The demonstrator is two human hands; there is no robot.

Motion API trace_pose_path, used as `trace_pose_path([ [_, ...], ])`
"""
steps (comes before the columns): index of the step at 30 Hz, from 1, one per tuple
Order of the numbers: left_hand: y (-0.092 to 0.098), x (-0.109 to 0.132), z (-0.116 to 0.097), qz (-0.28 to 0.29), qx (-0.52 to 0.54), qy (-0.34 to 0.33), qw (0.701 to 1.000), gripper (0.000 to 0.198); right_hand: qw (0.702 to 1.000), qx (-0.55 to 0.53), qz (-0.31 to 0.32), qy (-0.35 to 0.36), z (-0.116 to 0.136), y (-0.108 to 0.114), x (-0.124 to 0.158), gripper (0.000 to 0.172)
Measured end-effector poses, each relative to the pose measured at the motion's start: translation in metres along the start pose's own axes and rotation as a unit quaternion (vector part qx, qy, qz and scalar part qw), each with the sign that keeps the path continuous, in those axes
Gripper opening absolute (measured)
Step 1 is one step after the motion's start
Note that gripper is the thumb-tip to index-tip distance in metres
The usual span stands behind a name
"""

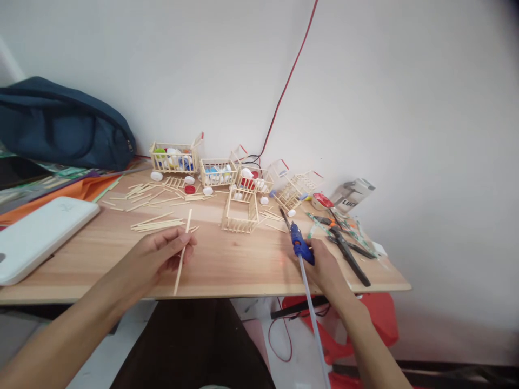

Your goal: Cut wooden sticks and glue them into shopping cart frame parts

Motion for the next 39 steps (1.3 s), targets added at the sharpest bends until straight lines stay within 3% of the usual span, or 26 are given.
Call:
trace_pose_path([
  [11, 0.009, 0.002, 0.022, -0.044, -0.005, 0.024, 0.999, 0.036, 0.999, 0.011, -0.045, 0.012, -0.03, 0.01, -0.006, 0.027],
  [17, 0.008, 0.0, 0.021, -0.023, -0.01, 0.012, 1.0, 0.035, 0.999, 0.01, -0.006, 0.036, -0.058, 0.014, -0.016, 0.023],
  [22, 0.008, -0.002, 0.021, -0.029, -0.038, 0.003, 0.999, 0.037, 0.998, 0.008, 0.031, 0.05, -0.075, 0.009, -0.007, 0.028],
  [26, 0.017, -0.005, 0.003, -0.059, -0.116, -0.052, 0.99, 0.036, 0.998, -0.001, 0.042, 0.05, -0.087, 0.005, -0.006, 0.034],
  [33, 0.056, -0.01, -0.045, -0.161, -0.171, -0.136, 0.962, 0.036, 0.997, 0.004, 0.066, 0.036, -0.108, -0.012, -0.04, 0.043],
  [36, 0.067, -0.01, -0.047, -0.183, -0.191, -0.139, 0.954, 0.037, 0.996, 0.003, 0.069, 0.047, -0.114, -0.02, -0.052, 0.044],
  [39, 0.072, -0.011, -0.041, -0.169, -0.215, -0.143, 0.951, 0.034, 0.996, 0.002, 0.064, 0.068, -0.119, -0.028, -0.061, 0.046],
])
Point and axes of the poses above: each hand's wrist, its own x-axis away from the middle knuckle, its own y-axis out of the back of the hand, z = x × y, the point moved 8 cm from there along -x, towards the middle knuckle, and after that the axes turned 10 degrees about -z, right-handed, at the moved point
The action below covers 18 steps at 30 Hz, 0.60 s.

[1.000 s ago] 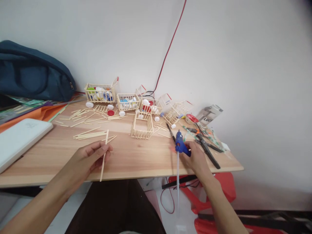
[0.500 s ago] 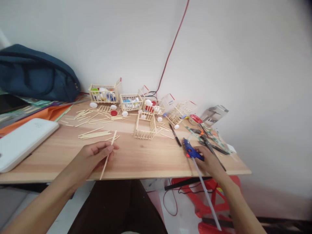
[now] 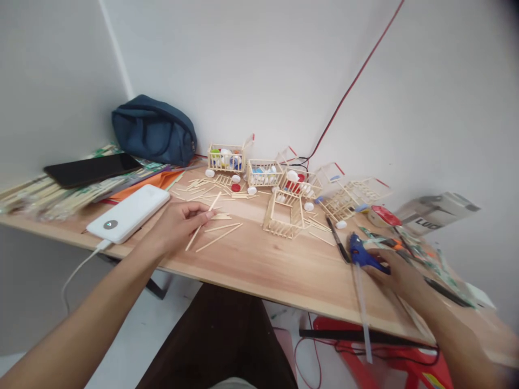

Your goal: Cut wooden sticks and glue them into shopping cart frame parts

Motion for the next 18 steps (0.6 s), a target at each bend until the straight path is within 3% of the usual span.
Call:
trace_pose_path([
  [6, -0.005, 0.005, -0.003, 0.019, -0.136, -0.093, 0.986, 0.026, 1.0, -0.01, 0.006, -0.003, -0.01, -0.006, -0.008, 0.053],
  [11, -0.039, 0.021, -0.004, 0.068, -0.293, -0.188, 0.935, 0.015, 1.0, 0.005, 0.008, -0.004, -0.002, -0.005, -0.002, 0.05],
  [18, -0.06, 0.033, -0.002, 0.086, -0.388, -0.219, 0.891, 0.015, 0.999, 0.027, -0.001, -0.019, 0.004, 0.001, 0.005, 0.05],
])
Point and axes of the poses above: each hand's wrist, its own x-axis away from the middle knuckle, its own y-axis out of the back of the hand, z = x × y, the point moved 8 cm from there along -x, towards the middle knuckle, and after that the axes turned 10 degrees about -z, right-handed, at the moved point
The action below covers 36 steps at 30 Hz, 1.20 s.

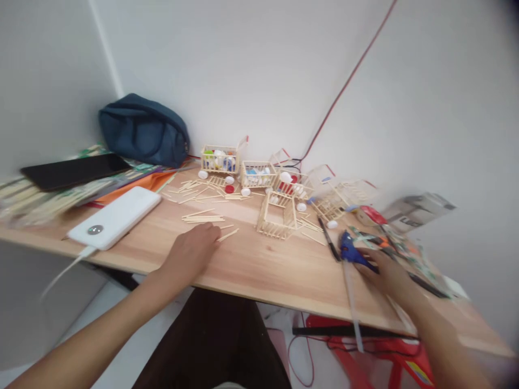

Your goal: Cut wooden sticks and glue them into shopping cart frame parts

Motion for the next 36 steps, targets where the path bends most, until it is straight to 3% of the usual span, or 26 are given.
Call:
trace_pose_path([
  [9, -0.003, -0.005, -0.003, 0.005, -0.015, -0.018, 1.0, 0.019, 1.0, 0.021, 0.001, -0.007, 0.013, 0.008, 0.0, 0.038],
  [17, 0.002, 0.005, 0.01, 0.011, -0.065, 0.002, 0.998, 0.019, 0.999, 0.032, 0.01, -0.006, 0.012, 0.008, 0.001, 0.039],
  [25, 0.001, -0.008, -0.001, 0.001, -0.033, 0.026, 0.999, 0.023, 0.999, 0.044, 0.014, -0.004, 0.014, 0.007, -0.001, 0.038],
  [28, 0.009, -0.012, 0.01, -0.028, -0.067, 0.043, 0.996, 0.024, 0.999, 0.048, 0.013, -0.001, 0.013, 0.007, 0.001, 0.04],
  [33, 0.008, -0.016, 0.018, 0.013, -0.147, 0.024, 0.989, 0.02, 0.998, 0.06, 0.004, 0.004, 0.01, 0.007, 0.002, 0.047],
  [36, 0.009, -0.017, 0.018, 0.009, -0.153, 0.024, 0.988, 0.019, 0.998, 0.06, -0.007, 0.014, 0.01, 0.009, 0.003, 0.048],
])
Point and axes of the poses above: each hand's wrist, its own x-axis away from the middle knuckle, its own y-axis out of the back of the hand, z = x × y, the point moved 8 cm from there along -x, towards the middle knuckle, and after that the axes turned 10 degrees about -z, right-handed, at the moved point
